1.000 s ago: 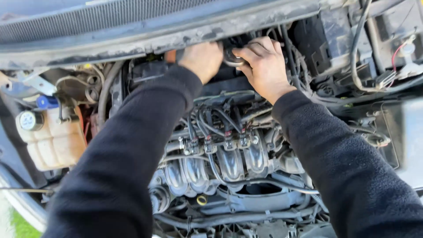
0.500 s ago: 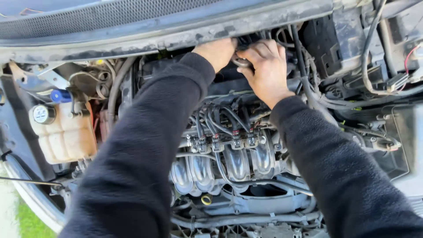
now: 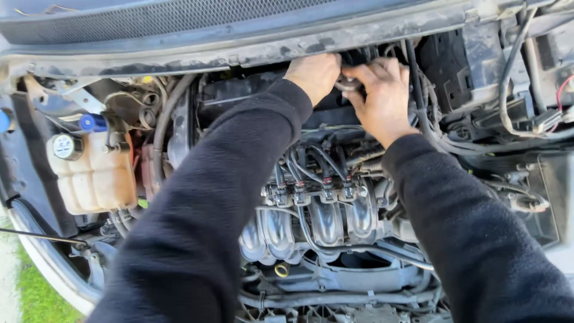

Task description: Removing components from a car engine using a socket wrench.

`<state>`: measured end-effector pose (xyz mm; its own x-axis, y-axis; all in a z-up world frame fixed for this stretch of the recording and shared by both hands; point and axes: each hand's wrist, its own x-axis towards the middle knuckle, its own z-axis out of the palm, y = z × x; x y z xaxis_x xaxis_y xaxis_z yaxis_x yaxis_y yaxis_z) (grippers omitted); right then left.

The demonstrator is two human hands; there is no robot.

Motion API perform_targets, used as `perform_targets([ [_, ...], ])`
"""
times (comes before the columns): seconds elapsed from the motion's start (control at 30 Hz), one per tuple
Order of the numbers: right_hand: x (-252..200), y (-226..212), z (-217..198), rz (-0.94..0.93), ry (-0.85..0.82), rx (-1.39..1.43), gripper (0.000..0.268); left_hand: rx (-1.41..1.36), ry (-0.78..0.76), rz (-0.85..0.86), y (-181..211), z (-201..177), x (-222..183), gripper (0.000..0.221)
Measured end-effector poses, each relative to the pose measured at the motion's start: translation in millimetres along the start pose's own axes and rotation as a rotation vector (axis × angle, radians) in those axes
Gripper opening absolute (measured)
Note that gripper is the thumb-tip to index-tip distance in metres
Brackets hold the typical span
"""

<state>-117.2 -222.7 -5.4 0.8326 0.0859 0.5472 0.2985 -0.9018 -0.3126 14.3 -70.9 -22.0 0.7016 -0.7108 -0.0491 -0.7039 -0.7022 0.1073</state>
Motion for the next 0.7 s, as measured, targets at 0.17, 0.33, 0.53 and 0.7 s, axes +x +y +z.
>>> perform_targets([
  [0.17, 0, 3, -10, -0.047, 0.002, 0.042, 0.044, 0.343, -0.215, 0.117, 34, -62, -42, 0.024],
  [0.33, 8, -1, -2, -0.032, 0.034, 0.025, 0.043, 0.402, -0.182, 0.027, 25, -53, -29, 0.021],
  [0.53, 6, -1, -6, -0.04, 0.008, 0.077, 0.042, 0.133, -0.324, -0.032, 31, -54, -46, 0.022],
  [0.7, 3, 3, -4, -0.028, 0.031, 0.08, 0.043, -0.477, -0.255, -0.287, 21, -63, -41, 0.039],
])
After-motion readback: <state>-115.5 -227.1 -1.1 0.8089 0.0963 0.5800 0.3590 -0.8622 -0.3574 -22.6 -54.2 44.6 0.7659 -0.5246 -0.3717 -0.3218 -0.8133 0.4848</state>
